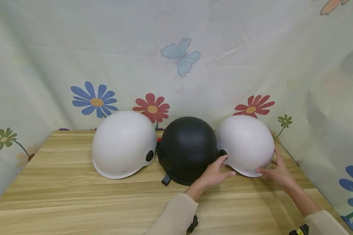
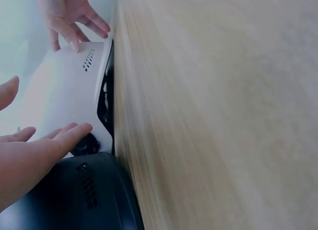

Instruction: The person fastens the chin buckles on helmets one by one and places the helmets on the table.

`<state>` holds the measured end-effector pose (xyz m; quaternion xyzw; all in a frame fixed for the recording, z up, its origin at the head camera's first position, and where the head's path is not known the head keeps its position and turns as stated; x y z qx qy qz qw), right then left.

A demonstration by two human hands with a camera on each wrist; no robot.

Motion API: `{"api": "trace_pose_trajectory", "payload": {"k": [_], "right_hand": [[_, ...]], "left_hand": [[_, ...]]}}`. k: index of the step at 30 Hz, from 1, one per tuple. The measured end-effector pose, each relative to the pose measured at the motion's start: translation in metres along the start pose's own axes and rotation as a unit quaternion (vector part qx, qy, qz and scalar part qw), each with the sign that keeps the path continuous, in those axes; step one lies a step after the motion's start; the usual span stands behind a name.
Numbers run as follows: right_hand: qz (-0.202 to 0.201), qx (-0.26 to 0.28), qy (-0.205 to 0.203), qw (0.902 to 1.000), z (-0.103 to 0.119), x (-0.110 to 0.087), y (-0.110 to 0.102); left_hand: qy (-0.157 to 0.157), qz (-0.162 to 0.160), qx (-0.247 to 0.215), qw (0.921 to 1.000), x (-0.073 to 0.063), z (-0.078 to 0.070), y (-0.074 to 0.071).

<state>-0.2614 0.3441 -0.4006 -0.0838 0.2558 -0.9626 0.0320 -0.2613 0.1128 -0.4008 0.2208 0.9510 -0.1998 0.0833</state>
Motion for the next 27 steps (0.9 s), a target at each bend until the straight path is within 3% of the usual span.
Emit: {"api": "trace_pose_trajectory", "payload": {"k": [7,17,27], "right_hand": [[0.002,-0.021,-0.009,0.9997,0.01,-0.004,-0.002],[0.009,-0.07,-0.018,0.9974,0.028,-0.013,0.002],[0.009,-0.041,-0.063,0.9971,0.044,-0.015,0.01]], "left_hand": [[0.013,0.011,0.025,0.9995,-0.008,0.0,-0.005],[0.016,0.032,-0.024,0.999,-0.016,0.009,-0.014],[0.011,0.042,-0.017,0.9989,-0.025,0.013,-0.021]]}}
Point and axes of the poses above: each hand's wrist, its own x-axis towards the middle knuckle, its own y-axis out of the palm, z = x × y, the point moved 6 cm from there along x, towards the middle knuckle, and after that the axes turned 15 degrees about -y, right-handed, at the moved point
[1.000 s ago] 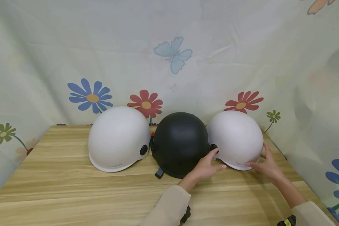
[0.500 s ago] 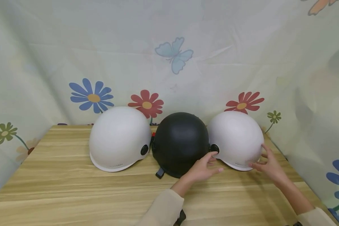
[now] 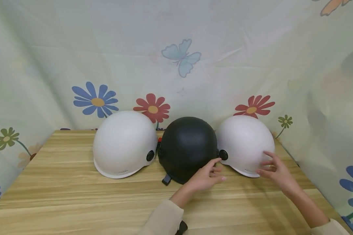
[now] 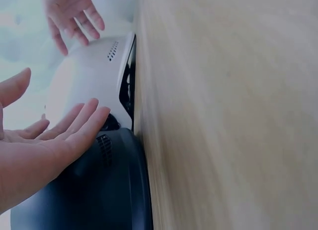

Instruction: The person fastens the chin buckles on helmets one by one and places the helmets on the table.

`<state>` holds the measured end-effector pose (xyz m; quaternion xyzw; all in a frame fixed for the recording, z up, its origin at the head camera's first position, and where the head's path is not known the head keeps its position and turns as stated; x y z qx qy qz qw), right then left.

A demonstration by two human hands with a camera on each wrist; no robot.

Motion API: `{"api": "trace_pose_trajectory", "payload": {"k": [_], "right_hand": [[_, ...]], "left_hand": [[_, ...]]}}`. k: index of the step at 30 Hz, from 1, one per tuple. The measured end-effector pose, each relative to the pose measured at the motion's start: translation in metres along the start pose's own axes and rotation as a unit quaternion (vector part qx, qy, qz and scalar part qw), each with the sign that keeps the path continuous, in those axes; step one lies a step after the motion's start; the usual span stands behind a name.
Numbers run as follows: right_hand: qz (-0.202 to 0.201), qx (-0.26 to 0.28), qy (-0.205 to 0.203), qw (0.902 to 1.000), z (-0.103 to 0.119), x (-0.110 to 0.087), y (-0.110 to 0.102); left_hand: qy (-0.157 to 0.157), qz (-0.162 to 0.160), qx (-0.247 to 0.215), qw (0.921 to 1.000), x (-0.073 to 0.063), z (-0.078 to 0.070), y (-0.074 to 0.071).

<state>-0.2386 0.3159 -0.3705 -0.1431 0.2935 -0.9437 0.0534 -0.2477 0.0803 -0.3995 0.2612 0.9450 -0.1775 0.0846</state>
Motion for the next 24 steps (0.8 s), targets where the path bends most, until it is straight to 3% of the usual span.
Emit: {"api": "trace_pose_trajectory", "payload": {"k": [5,12,18,24], "right_hand": [[0.017,0.044,-0.034,0.9983,0.008,0.003,0.01],[0.038,0.093,-0.058,0.9933,0.013,0.008,0.02],[0.054,0.099,-0.062,0.9917,0.013,0.009,0.024],[0.059,0.098,-0.068,0.9911,0.011,0.008,0.024]], "left_hand": [[0.002,0.017,0.017,0.9997,-0.008,0.001,-0.006],[-0.006,0.061,0.003,0.9981,-0.019,0.005,-0.018],[-0.003,0.083,0.024,0.9963,-0.029,0.01,-0.036],[0.019,0.08,0.053,0.9952,-0.04,0.018,-0.06]]}}
Point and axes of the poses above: each hand's wrist, its own x-axis towards the middle knuckle, its own y-axis out of the palm, z = x × y, the point moved 6 cm from there along x, towards the middle knuckle, and after that the axes turned 15 degrees about -y, right-handed, at the moved point
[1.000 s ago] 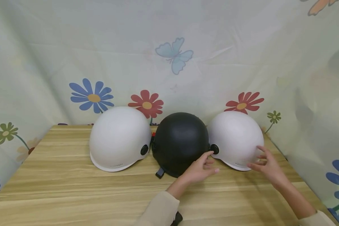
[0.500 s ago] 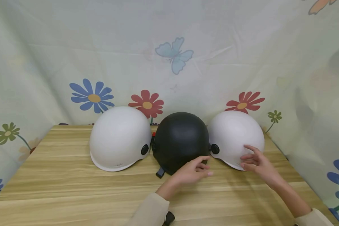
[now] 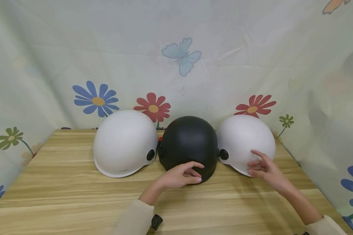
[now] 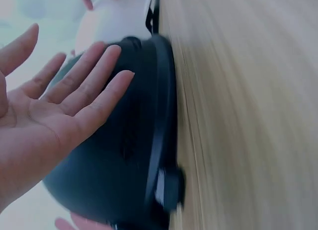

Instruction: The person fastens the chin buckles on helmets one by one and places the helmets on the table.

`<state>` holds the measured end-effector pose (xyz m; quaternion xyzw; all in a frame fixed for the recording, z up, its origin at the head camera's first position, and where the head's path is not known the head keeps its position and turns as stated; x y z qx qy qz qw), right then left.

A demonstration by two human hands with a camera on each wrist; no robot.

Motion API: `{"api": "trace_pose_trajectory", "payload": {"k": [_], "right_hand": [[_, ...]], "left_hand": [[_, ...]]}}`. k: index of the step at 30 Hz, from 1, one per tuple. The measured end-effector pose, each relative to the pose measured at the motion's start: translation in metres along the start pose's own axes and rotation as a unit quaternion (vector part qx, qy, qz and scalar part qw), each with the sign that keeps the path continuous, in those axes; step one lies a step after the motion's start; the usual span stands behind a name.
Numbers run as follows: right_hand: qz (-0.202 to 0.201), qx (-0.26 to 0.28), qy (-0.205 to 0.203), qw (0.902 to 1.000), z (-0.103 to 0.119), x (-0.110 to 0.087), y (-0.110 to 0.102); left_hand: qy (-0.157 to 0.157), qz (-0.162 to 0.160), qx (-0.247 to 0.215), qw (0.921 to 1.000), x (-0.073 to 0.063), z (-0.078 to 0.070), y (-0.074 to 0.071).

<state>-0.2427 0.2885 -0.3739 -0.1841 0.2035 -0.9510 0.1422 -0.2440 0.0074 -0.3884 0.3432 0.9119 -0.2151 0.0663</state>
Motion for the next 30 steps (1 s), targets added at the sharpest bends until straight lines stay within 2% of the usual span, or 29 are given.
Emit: {"api": "trace_pose_trajectory", "payload": {"k": [4,9,13,18,23,30], "right_hand": [[0.001,-0.001,-0.002,1.0,-0.002,-0.001,-0.001],[0.0,-0.003,-0.005,1.0,-0.001,-0.001,-0.001],[-0.001,-0.006,0.0,1.0,-0.001,-0.001,-0.002],[-0.001,-0.006,0.004,1.0,0.001,-0.001,-0.001],[0.0,0.001,0.003,1.0,0.003,0.0,-0.001],[0.024,0.01,-0.004,0.9997,0.003,0.004,0.005]], "left_hand": [[-0.002,-0.006,0.004,1.0,-0.01,0.01,-0.013],[-0.014,-0.026,-0.018,0.9994,-0.022,0.021,-0.033],[-0.047,-0.066,-0.047,0.9956,-0.032,0.033,-0.054],[-0.088,-0.123,-0.063,0.9865,-0.041,0.047,-0.075],[-0.119,-0.144,-0.062,0.9804,-0.043,0.056,-0.082],[-0.13,-0.141,-0.079,0.9782,-0.04,0.06,-0.083]]}}
Point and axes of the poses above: each hand's wrist, its own x-axis towards the middle knuckle, its own y-axis out of the palm, z = x × y, the point moved 6 cm from there along x, towards the middle knuckle, and after that the axes turned 15 degrees about -y, right-handed, at the moved point
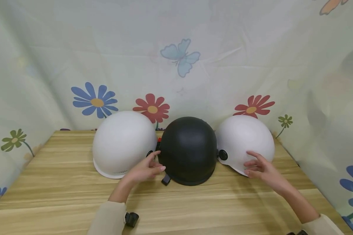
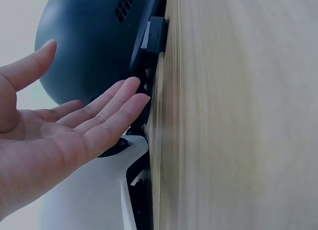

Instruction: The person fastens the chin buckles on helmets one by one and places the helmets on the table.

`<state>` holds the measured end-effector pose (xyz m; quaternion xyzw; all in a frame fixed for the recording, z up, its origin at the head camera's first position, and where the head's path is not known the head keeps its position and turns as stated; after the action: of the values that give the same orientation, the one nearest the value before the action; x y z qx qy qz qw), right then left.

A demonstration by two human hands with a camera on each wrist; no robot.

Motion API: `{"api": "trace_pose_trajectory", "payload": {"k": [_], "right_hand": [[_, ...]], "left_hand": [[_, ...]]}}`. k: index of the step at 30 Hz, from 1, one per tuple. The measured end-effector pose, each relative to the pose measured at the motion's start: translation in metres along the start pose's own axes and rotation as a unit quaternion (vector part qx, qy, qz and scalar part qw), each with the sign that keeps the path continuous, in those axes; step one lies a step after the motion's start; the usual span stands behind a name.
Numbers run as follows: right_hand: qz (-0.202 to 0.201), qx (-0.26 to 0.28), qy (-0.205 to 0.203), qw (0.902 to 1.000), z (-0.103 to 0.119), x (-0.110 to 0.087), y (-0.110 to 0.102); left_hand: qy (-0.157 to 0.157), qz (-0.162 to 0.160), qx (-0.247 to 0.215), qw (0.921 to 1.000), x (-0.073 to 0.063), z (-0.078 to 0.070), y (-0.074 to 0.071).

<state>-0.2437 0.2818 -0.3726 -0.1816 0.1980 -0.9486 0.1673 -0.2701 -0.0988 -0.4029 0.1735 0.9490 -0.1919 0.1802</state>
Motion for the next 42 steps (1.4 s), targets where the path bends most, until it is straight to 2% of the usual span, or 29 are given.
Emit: {"api": "trace_pose_trajectory", "payload": {"k": [5,15,22,35,42], "right_hand": [[0.028,-0.018,0.005,0.9994,0.003,0.006,0.006],[0.06,-0.055,-0.02,0.9965,0.009,0.024,0.015],[0.061,-0.06,-0.031,0.9959,0.009,0.038,0.025],[0.061,-0.044,-0.034,0.9966,-0.002,0.058,0.044],[0.063,-0.042,-0.045,0.9961,-0.007,0.065,0.051]], "left_hand": [[-0.004,0.016,0.002,0.9999,0.002,0.0,0.0],[-0.031,0.009,-0.003,0.9995,0.009,0.006,-0.002],[-0.042,0.013,-0.009,0.999,0.011,0.007,-0.002],[-0.036,0.022,0.0,0.9991,0.013,0.007,0.0],[-0.034,0.009,0.013,0.9993,0.012,0.006,0.001]]}}
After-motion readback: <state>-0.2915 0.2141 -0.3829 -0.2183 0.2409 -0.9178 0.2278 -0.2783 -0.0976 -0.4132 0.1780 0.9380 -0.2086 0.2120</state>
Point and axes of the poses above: each hand's wrist, its own x-axis towards the middle knuckle, its own y-axis out of the palm, z = x × y, the point moved 6 cm from there along x, towards the middle knuckle, and after that the axes turned 15 degrees about -y, right-handed, at the moved point
